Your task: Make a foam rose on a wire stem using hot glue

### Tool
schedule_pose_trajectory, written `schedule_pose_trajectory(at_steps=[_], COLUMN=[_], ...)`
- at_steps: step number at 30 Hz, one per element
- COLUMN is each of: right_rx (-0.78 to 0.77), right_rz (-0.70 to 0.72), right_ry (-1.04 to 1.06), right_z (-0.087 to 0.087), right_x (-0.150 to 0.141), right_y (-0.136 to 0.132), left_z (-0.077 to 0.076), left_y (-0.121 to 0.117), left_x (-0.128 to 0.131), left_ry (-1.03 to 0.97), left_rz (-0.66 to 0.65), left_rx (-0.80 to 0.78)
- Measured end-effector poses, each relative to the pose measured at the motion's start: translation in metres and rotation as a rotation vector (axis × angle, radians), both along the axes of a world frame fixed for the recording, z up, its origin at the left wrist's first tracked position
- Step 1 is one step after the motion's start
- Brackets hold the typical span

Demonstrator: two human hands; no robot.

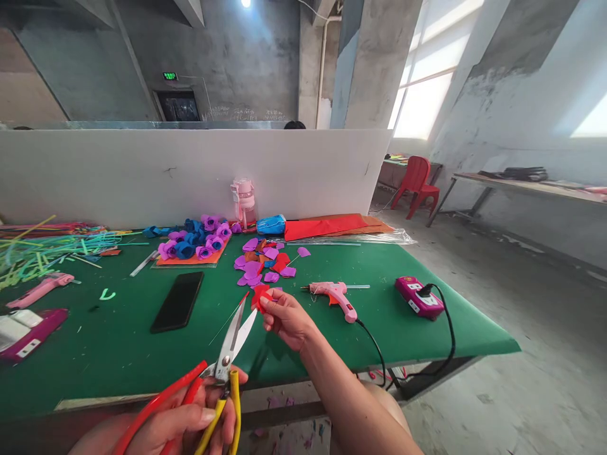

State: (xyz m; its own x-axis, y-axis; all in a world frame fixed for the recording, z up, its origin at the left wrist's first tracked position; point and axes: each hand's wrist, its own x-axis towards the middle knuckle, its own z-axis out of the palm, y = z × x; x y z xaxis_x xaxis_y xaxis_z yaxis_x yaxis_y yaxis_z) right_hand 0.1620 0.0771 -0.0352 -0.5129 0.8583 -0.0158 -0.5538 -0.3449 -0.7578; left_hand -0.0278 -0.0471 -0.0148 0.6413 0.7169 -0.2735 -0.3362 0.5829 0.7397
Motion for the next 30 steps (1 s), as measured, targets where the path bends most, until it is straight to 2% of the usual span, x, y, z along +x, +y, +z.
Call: schedule_pose_trajectory(at_steps=[7, 11, 15, 19, 22, 27, 30], right_rx=[0.004, -0.042, -0.129, -0.277, -0.345, -0.428, -0.438], right_rz=[0.0, -0.059, -0.157, -0.202, -0.227, -0.235, -0.23], right_ry=[0.035, 0.04, 0.066, 0.171, 0.256, 0.308, 0.332], right_z=[-0.002, -0.001, 0.004, 0.007, 0.007, 0.004, 0.001], right_x=[-0.002, 0.001, 0.005, 0.009, 0.012, 0.016, 0.017], right_y=[0.0, 0.003, 0.006, 0.009, 0.013, 0.019, 0.02], left_z=[-0.005, -0.005, 0.007, 0.024, 0.028, 0.019, 0.016], left_y=[-0.001, 0.0, 0.016, 0.041, 0.054, 0.042, 0.031], left_x=[0.011, 0.016, 0.012, 0.011, 0.019, 0.029, 0.026], left_ry=[0.025, 0.098, 0.109, 0.08, 0.063, 0.006, 0.015], left_rz=[0.054, 0.119, 0.117, 0.01, -0.014, -0.017, 0.113], left_rx=[-0.002, 0.021, 0.1, 0.142, 0.191, 0.118, 0.063])
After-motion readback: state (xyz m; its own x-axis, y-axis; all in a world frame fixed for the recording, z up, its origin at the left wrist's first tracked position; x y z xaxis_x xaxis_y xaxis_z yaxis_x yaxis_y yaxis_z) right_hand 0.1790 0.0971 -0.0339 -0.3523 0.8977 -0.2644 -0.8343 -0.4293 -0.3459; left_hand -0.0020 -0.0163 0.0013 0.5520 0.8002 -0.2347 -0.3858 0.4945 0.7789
